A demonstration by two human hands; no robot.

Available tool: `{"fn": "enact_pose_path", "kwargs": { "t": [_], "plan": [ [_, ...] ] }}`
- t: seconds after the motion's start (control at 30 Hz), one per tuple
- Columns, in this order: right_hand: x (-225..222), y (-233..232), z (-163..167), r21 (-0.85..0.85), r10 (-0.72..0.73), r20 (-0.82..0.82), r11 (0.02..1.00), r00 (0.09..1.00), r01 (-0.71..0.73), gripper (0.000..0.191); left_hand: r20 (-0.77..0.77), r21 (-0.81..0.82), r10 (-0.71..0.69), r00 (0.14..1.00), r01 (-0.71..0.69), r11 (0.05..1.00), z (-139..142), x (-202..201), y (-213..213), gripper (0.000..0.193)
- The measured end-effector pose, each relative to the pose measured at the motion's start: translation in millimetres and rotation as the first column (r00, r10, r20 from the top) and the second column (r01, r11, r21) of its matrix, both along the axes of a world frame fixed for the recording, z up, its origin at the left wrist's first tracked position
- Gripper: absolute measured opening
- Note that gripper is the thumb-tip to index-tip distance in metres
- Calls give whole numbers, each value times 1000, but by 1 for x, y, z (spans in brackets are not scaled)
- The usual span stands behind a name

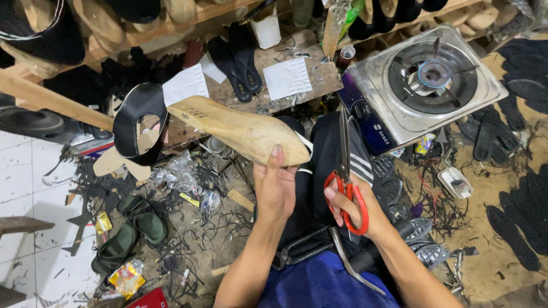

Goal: The person sits on the floor and shapes a black fabric shoe upper over a wooden shoe last, pulling and pressing the material to fit. They trim excess material with red-handled scissors and tap and smooth the upper with a hammer, then remove the shaped shoe from the last.

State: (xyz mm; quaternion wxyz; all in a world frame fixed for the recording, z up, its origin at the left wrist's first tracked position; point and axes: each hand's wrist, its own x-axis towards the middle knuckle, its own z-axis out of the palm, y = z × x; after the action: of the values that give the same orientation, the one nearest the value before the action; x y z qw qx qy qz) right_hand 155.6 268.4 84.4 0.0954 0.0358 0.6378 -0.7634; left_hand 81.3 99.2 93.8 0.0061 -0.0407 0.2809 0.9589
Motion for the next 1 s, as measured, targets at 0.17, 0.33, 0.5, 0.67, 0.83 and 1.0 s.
{"fn": "enact_pose_path", "kwargs": {
  "t": [0.17,0.33,0.5,0.67,0.83,1.0],
  "plan": [
    [-3,-3,0,76,128,-19,989,992,-126,23,-29,20,-19,999,20,1000,-2,1,5,39],
    [-6,-10,9,391,189,-324,919,927,-51,31,-41,32,12,999,-11,999,-3,6,7,42],
    [-9,-21,13,529,149,-312,848,938,41,37,-113,31,47,992,-44,999,-9,11,9,45],
    [-15,-28,10,538,118,-446,827,887,161,50,-135,32,45,990,-41,999,-15,14,9,46],
    [-15,-29,11,573,106,-437,799,893,185,52,-149,38,58,987,-53,998,-15,15,8,46],
    [-17,-30,14,628,74,-365,755,928,187,53,-152,12,53,987,-51,999,-17,17,8,49]
  ]
}}
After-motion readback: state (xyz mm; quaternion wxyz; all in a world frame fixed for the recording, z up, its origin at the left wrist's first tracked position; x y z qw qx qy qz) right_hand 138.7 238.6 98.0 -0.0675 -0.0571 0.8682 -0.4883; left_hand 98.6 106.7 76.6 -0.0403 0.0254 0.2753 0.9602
